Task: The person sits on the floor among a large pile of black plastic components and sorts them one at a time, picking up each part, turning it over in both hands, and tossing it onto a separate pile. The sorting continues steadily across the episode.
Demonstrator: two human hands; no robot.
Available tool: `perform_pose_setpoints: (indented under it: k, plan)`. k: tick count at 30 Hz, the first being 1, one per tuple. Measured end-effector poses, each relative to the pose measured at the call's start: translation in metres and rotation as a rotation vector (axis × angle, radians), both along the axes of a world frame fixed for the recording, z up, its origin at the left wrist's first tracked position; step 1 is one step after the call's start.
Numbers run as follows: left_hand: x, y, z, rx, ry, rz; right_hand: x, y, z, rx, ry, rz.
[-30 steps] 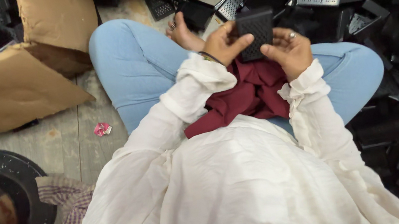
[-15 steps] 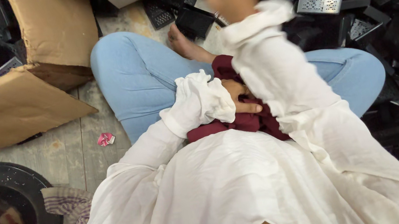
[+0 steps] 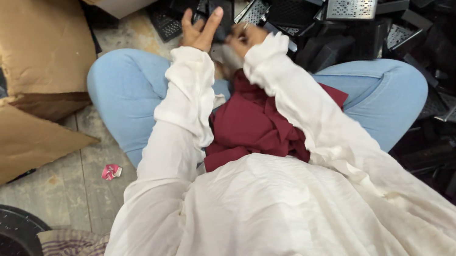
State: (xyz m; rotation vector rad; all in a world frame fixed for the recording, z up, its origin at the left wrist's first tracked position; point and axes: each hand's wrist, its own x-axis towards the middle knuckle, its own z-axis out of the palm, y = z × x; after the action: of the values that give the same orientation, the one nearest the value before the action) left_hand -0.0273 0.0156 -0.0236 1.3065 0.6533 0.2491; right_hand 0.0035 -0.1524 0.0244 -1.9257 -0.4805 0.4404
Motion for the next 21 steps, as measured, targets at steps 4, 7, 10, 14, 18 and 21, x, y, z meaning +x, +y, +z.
perform_pose_setpoints:
  k: [4,7,10,14,18,21]
  plan:
    - [0.018,0.006,0.013,-0.315,-0.227,0.173,-0.023,-0.008,0.005,0.147,0.012,0.190]
    - [0.017,0.019,0.019,-0.429,-0.218,0.446,0.006,-0.016,0.007,-0.078,-0.113,0.035]
    - [0.017,0.024,0.014,-0.392,-0.225,0.509,0.045,-0.015,0.004,-0.485,-0.468,0.175]
    - [0.021,0.023,0.003,-0.366,-0.279,0.326,0.067,-0.002,0.001,-0.846,-0.949,0.496]
    - [0.022,0.021,0.003,-0.415,-0.184,0.290,0.082,0.015,0.011,-1.044,-0.705,0.582]
    - [0.023,0.019,0.006,-0.437,-0.110,0.265,0.089,0.015,0.020,-0.990,-0.667,0.599]
